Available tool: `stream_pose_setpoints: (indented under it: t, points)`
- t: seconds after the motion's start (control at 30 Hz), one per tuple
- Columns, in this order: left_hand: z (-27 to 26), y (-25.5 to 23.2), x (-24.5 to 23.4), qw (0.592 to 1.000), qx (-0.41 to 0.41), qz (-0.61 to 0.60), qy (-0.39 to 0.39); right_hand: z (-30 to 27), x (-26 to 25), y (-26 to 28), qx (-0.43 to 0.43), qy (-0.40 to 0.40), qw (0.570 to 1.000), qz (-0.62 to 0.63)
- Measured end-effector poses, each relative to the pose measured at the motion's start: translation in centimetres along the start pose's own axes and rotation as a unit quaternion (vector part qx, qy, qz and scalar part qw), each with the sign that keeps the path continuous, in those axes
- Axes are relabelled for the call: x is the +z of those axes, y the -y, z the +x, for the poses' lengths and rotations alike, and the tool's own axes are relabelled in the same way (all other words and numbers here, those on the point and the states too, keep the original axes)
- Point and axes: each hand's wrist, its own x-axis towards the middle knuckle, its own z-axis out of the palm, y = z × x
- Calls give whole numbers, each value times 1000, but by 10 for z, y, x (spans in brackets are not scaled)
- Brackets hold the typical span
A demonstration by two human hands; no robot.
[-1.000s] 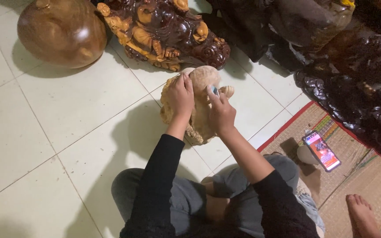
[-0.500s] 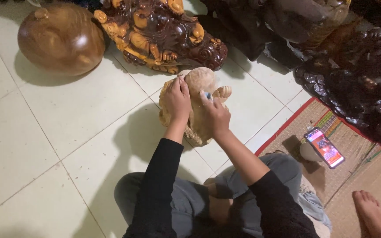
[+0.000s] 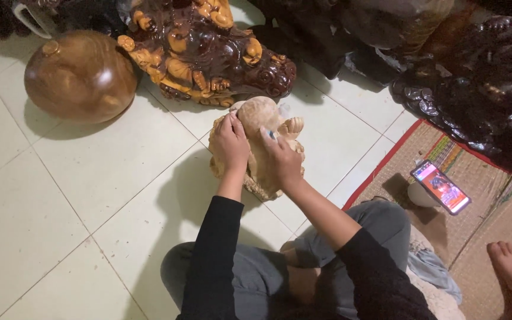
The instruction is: Sanding a wooden sculpture by hand using a small piece of sandpaper to smooth the surface.
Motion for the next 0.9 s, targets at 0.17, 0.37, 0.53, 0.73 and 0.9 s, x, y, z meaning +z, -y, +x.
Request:
stream_pose_setpoints:
  t: [0.17,0.37,0.53,0.73,0.9]
  points:
    - [0,5,4,1000,1,-1,-1,49,4,-12,92,-15,985,143]
    - [2,-8,-6,1000,0,3,1,23,9,-6,50,-8,997,53]
    - [0,-8,-5,1000,10,7,-11,-5,9,-15,-41,2,999,-8]
    - [0,-1,2,999,17,45,-21,14,15,-28,91,-33,971,216]
    - [-2,6,8,998,5,57,-20,9,4,-5,156,51,952,260]
